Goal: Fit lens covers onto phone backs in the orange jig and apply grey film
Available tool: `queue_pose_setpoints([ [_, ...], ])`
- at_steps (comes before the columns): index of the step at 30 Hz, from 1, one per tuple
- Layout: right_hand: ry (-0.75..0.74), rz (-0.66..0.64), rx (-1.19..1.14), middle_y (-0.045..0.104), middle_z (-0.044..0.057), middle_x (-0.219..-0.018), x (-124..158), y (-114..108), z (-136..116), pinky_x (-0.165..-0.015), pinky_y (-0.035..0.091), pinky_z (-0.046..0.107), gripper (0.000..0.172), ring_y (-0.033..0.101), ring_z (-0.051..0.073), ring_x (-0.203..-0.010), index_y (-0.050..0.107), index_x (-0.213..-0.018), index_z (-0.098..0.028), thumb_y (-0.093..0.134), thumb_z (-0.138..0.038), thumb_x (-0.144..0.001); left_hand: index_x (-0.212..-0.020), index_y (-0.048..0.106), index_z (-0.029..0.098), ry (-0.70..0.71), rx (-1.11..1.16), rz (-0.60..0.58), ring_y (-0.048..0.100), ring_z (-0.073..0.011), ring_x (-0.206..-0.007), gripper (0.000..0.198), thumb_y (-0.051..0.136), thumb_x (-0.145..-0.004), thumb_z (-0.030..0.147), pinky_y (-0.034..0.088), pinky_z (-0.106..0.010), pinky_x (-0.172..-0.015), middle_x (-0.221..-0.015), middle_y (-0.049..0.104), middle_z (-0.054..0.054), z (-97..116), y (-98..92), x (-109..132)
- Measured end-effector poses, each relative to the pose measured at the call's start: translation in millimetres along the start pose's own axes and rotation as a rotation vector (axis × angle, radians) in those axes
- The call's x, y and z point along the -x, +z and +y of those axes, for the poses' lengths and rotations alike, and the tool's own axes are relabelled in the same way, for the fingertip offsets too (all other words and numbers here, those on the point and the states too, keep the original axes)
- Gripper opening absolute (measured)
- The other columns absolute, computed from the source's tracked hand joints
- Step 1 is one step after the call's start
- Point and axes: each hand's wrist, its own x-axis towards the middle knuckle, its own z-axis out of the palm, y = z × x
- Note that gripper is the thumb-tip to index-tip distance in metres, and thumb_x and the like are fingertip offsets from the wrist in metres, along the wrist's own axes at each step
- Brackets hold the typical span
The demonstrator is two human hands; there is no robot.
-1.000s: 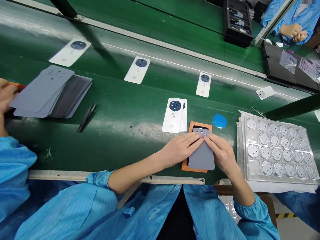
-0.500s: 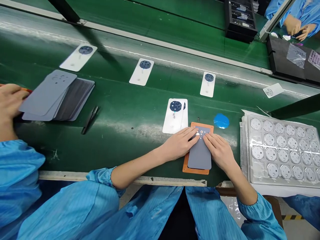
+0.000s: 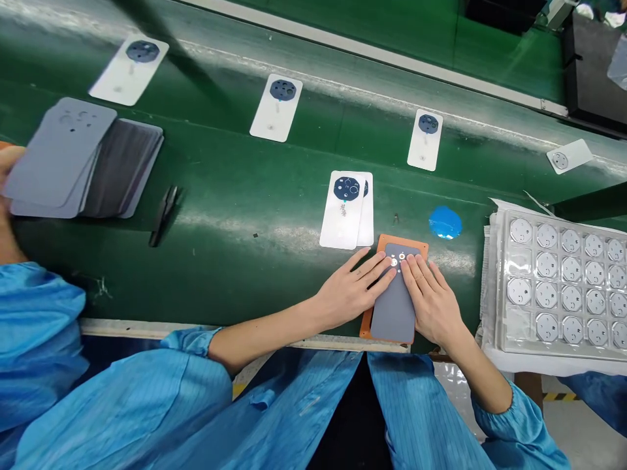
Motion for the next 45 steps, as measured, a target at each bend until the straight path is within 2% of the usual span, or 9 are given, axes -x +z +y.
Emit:
queue_pose_setpoints([
  [10, 0.050, 0.017, -0.031, 0.040, 0.019, -0.159, 18, -2, -17, -0.119, 0.043, 0.055, 0.077, 0.036, 0.033, -0.150, 0.011, -0.163, -0.009, 0.040, -0.005, -0.092, -0.137, 0.056, 0.007, -0.012, 0.012, 0.093, 0.058, -0.0306, -0.132, 0.040, 0.050, -0.097, 0.006, 0.046, -0.049, -0.117, -0.140, 0.061, -0.021, 12, 2.0, 8],
  [16, 0.003, 0.173, -0.248, 0.056, 0.012, -0.149, 20, -11, -10, -0.117, 0.046, 0.053, 0.065, 0.053, 0.029, -0.139, 0.039, -0.157, -0.022, 0.044, -0.006, -0.095, -0.153, 0.042, 0.020, -0.098, 0.421, -0.075, 0.032, -0.0360, -0.152, 0.067, 0.067, -0.091, 0.022, 0.031, -0.059, -0.124, -0.158, 0.043, -0.015, -5, -16.0, 3],
  [19, 0.192, 0.391, -0.666, 0.066, 0.009, -0.138, 12, -17, -7, -0.109, 0.054, 0.054, 0.045, 0.064, 0.029, -0.127, 0.061, -0.140, -0.027, 0.048, -0.015, -0.098, -0.156, 0.034, 0.024, -0.351, 0.771, 0.118, 0.040, -0.0314, -0.148, 0.078, 0.072, -0.089, 0.030, 0.041, -0.052, -0.119, -0.160, 0.041, -0.015, -2, -26.4, -12],
  [22, 0.449, 0.609, -1.139, 0.076, 0.009, -0.117, -1, -15, -5, -0.091, 0.063, 0.055, 0.033, 0.075, 0.028, -0.106, 0.068, -0.127, -0.027, 0.046, -0.027, -0.102, -0.130, 0.060, 0.018, -0.539, 1.126, 0.347, 0.069, -0.0243, -0.113, 0.041, 0.067, -0.093, 0.034, 0.058, -0.038, -0.099, -0.127, 0.069, -0.011, 13, -35.4, -32],
  [24, 0.527, 0.653, -1.320, 0.078, 0.009, -0.110, -11, -11, -4, -0.085, 0.064, 0.052, 0.032, 0.076, 0.027, -0.098, 0.067, -0.126, -0.027, 0.047, -0.033, -0.102, -0.106, 0.067, 0.015, -0.595, 1.231, 0.429, 0.072, -0.0187, -0.089, 0.022, 0.063, -0.095, 0.034, 0.059, -0.030, -0.082, -0.101, 0.074, -0.008, 22, -39.8, -42],
  [33, 0.628, 0.921, -1.380, 0.076, 0.007, -0.098, -59, -7, -21, -0.091, 0.060, 0.048, 0.032, 0.073, 0.024, -0.092, 0.069, -0.105, -0.019, 0.079, -0.036, -0.080, -0.080, 0.062, 0.017, -0.724, 1.281, 0.568, 0.062, -0.0142, -0.071, 0.024, 0.070, -0.087, 0.039, 0.052, -0.027, -0.069, -0.075, 0.066, -0.001, 21, -32.5, -57],
  [36, 0.600, 0.946, -1.373, 0.075, 0.009, -0.103, -91, -26, 4, -0.096, 0.058, 0.049, 0.040, 0.072, 0.025, -0.099, 0.069, -0.107, -0.017, 0.082, -0.036, -0.075, -0.095, 0.065, 0.016, -0.669, 1.349, 0.578, 0.068, -0.0176, -0.085, 0.028, 0.074, -0.083, 0.040, 0.056, -0.030, -0.080, -0.090, 0.071, -0.005, 7, -36.5, -67],
  [40, 0.610, 1.049, -1.226, 0.073, 0.009, -0.111, -133, -68, 93, -0.101, 0.058, 0.045, 0.044, 0.069, 0.024, -0.114, 0.064, -0.117, -0.018, 0.075, -0.038, -0.080, -0.134, 0.056, 0.019, -0.555, 1.087, 0.406, 0.065, -0.0267, -0.117, 0.059, 0.076, -0.083, 0.042, 0.053, -0.044, -0.102, -0.125, 0.068, -0.013, -8, -41.8, -64],
  [45, 1.009, 0.496, -0.748, 0.072, 0.009, -0.090, -157, -73, 171, -0.080, 0.062, 0.033, 0.028, 0.072, 0.018, -0.089, 0.062, -0.096, -0.015, 0.058, -0.042, -0.094, -0.147, 0.049, 0.028, -0.039, 0.491, 0.000, 0.025, -0.0453, -0.152, 0.096, 0.092, -0.064, 0.047, 0.022, -0.068, -0.121, -0.158, 0.042, -0.017, 5, -23.4, -23],
])
